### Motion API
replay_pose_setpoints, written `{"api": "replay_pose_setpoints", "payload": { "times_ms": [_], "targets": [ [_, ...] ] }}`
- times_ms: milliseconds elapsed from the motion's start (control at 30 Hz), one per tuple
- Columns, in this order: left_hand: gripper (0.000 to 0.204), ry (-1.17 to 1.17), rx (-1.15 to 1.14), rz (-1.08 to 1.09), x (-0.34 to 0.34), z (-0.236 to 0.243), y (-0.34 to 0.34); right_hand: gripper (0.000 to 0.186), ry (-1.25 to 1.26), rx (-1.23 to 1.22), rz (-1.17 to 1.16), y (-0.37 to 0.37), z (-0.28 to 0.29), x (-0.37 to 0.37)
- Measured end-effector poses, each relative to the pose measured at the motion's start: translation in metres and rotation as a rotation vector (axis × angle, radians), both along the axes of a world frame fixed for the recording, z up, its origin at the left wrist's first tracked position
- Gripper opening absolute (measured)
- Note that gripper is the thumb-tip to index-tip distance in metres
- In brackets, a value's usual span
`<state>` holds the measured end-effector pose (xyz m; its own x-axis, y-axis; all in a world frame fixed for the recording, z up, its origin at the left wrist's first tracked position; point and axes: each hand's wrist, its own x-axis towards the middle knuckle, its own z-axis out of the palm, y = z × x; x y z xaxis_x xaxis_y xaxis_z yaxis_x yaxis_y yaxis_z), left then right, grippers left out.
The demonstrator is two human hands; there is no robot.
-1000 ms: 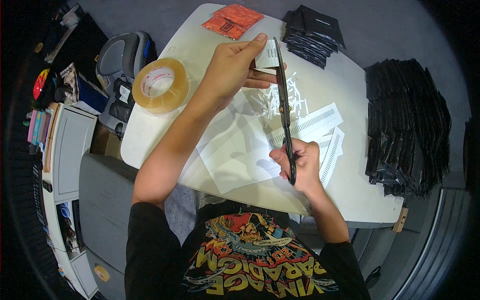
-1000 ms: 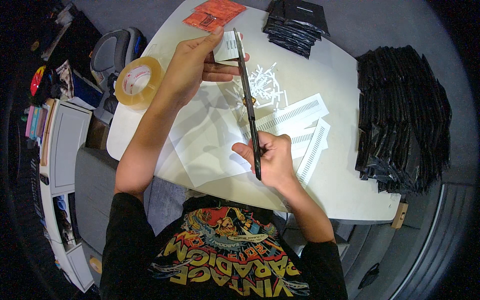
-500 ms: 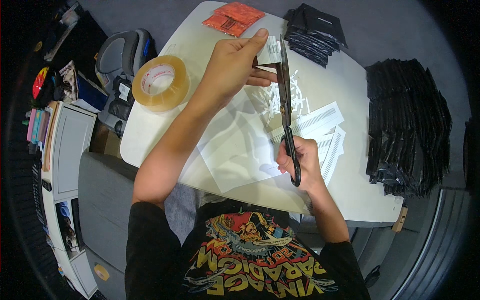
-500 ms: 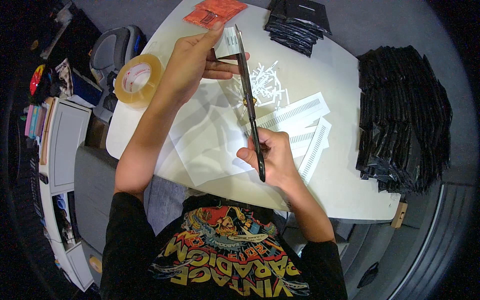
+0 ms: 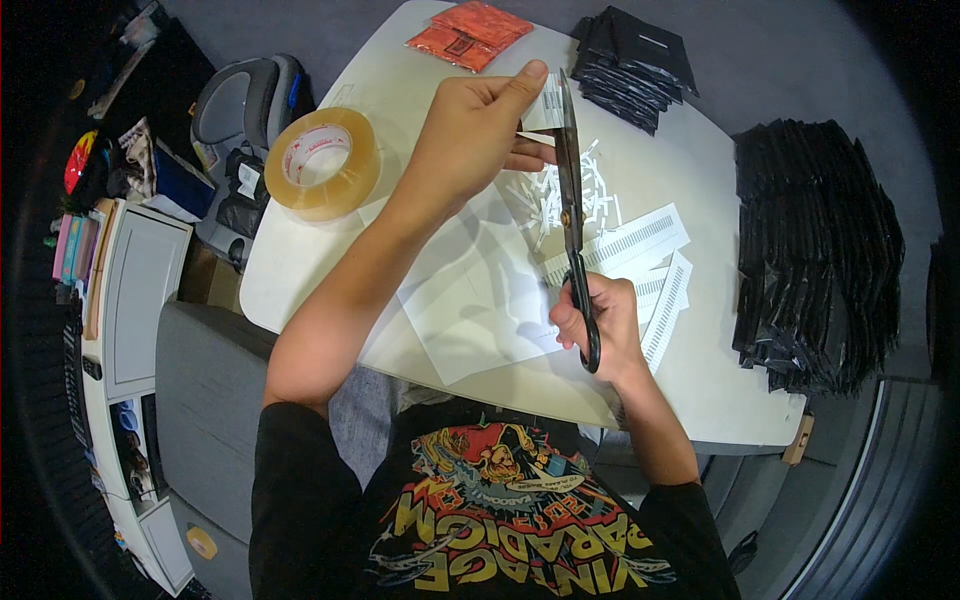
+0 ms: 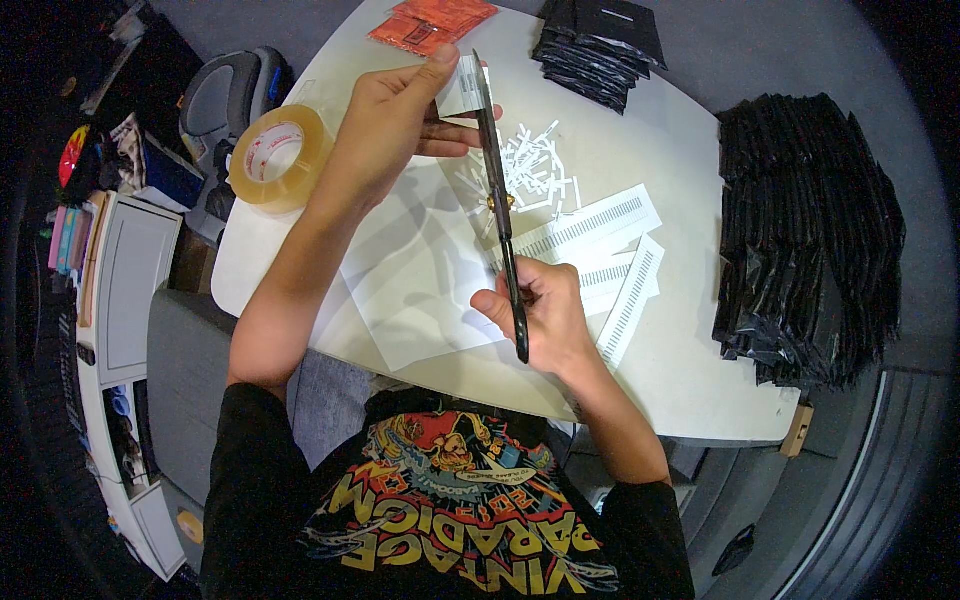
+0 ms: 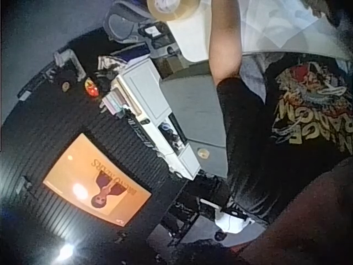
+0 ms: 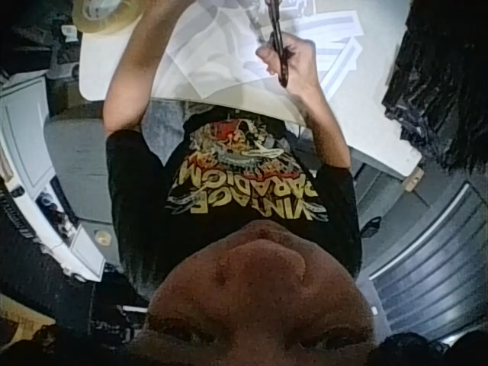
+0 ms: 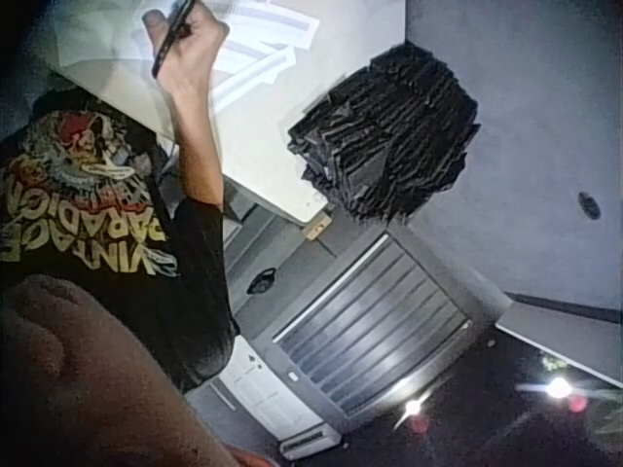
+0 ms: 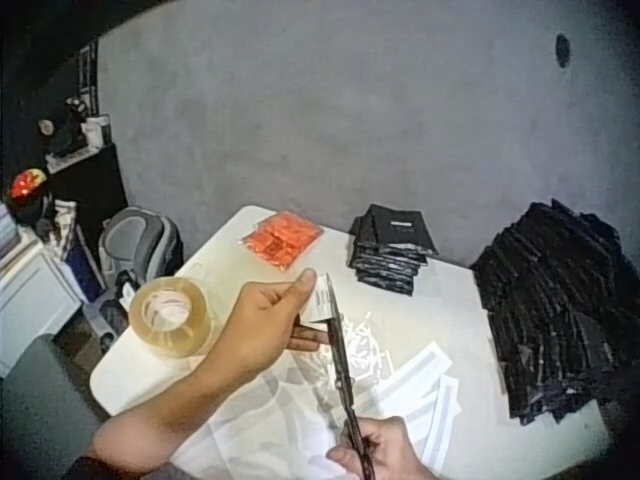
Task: Cutting individual shipping or product labels from a larger sheet using scissors at a fulfillment workstation.
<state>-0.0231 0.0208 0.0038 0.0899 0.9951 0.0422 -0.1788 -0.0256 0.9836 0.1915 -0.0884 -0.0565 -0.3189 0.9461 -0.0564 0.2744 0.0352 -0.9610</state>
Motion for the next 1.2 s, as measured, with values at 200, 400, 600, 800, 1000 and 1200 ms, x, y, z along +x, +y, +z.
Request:
{"api": "replay_pose_setpoints", "payload": {
  "times_ms": [200, 400, 600, 800, 1000, 1200],
  "targets": [
    [0.051, 0.016, 0.035, 0.014, 0.0013, -0.0022, -0.0006, 0.043, 0.039, -0.012, 0.005, -0.001, 0.0006, -0.0002],
    [0.051, -0.007, 0.062, 0.009, 0.0025, -0.0013, -0.002, 0.045, 0.028, -0.006, 0.001, -0.0008, 0.0016, -0.0012],
    [0.051, 0.015, 0.054, 0.008, 0.001, -0.0008, -0.0014, 0.047, 0.034, -0.016, -0.007, -0.0011, 0.0028, -0.002],
    [0.051, 0.018, 0.053, 0.013, 0.0009, -0.0007, -0.0018, 0.047, 0.004, 0.001, -0.008, -0.0015, 0.0028, -0.0021],
    [0.052, 0.017, 0.046, 0.014, 0.0012, -0.0011, -0.0014, 0.046, 0.043, -0.014, -0.003, -0.0017, 0.0019, -0.0017],
    [0.052, 0.015, 0.033, 0.018, 0.001, -0.0003, -0.001, 0.046, 0.057, -0.018, 0.002, -0.0014, 0.0023, -0.001]
  ]
}}
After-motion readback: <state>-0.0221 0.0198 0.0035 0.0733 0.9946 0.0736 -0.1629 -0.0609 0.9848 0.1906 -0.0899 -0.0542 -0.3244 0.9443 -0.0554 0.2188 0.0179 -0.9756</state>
